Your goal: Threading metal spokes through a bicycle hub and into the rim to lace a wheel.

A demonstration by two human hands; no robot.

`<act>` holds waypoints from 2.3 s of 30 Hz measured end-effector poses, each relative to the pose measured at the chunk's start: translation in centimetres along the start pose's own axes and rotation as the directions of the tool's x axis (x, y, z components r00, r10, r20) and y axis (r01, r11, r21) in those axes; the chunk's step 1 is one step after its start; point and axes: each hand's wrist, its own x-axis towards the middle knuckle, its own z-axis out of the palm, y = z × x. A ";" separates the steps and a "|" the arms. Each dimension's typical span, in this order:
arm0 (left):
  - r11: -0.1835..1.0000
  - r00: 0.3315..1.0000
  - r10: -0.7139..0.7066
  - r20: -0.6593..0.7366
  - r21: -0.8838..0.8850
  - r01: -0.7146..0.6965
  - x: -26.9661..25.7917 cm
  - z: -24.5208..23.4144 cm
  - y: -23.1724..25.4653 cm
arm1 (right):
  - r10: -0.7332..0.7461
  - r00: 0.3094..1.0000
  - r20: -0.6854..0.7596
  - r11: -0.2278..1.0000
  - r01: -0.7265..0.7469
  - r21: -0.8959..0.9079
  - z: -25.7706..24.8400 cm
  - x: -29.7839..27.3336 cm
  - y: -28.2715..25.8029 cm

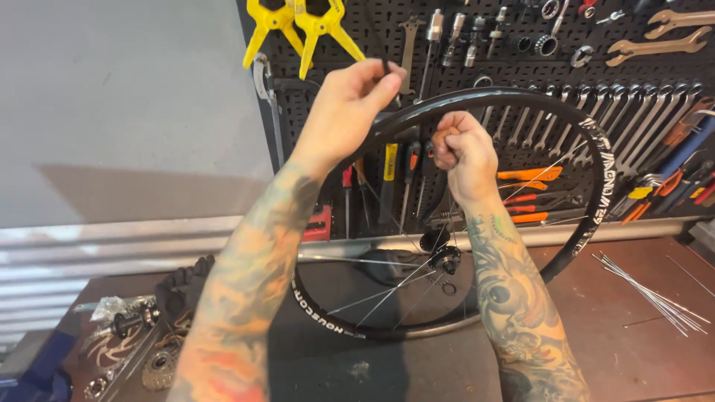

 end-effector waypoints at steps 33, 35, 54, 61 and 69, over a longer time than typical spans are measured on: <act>0.944 0.996 0.028 0.088 -0.330 0.003 2.9 3.4 -3.9 | -0.041 0.999 -0.015 0.927 0.032 -0.373 0.8 -4.1 -0.4; 0.958 0.997 -0.002 0.071 -0.285 0.022 2.9 3.4 -3.8 | -0.033 0.996 -0.077 0.934 0.003 -0.358 0.8 -4.0 0.1; 0.990 0.995 0.048 0.089 -0.139 -0.036 2.4 3.4 -3.1 | -0.019 0.995 -0.093 0.950 -0.011 -0.313 1.8 -3.4 1.1; 0.985 0.996 0.050 0.073 -0.168 -0.037 2.3 3.4 -3.3 | -0.087 0.993 -0.078 0.960 0.063 -0.273 2.7 -3.4 1.2; 0.932 0.997 0.064 0.037 -0.359 -0.046 2.5 3.5 -5.0 | -0.232 0.970 -0.073 0.955 0.213 -0.206 2.6 -2.5 3.3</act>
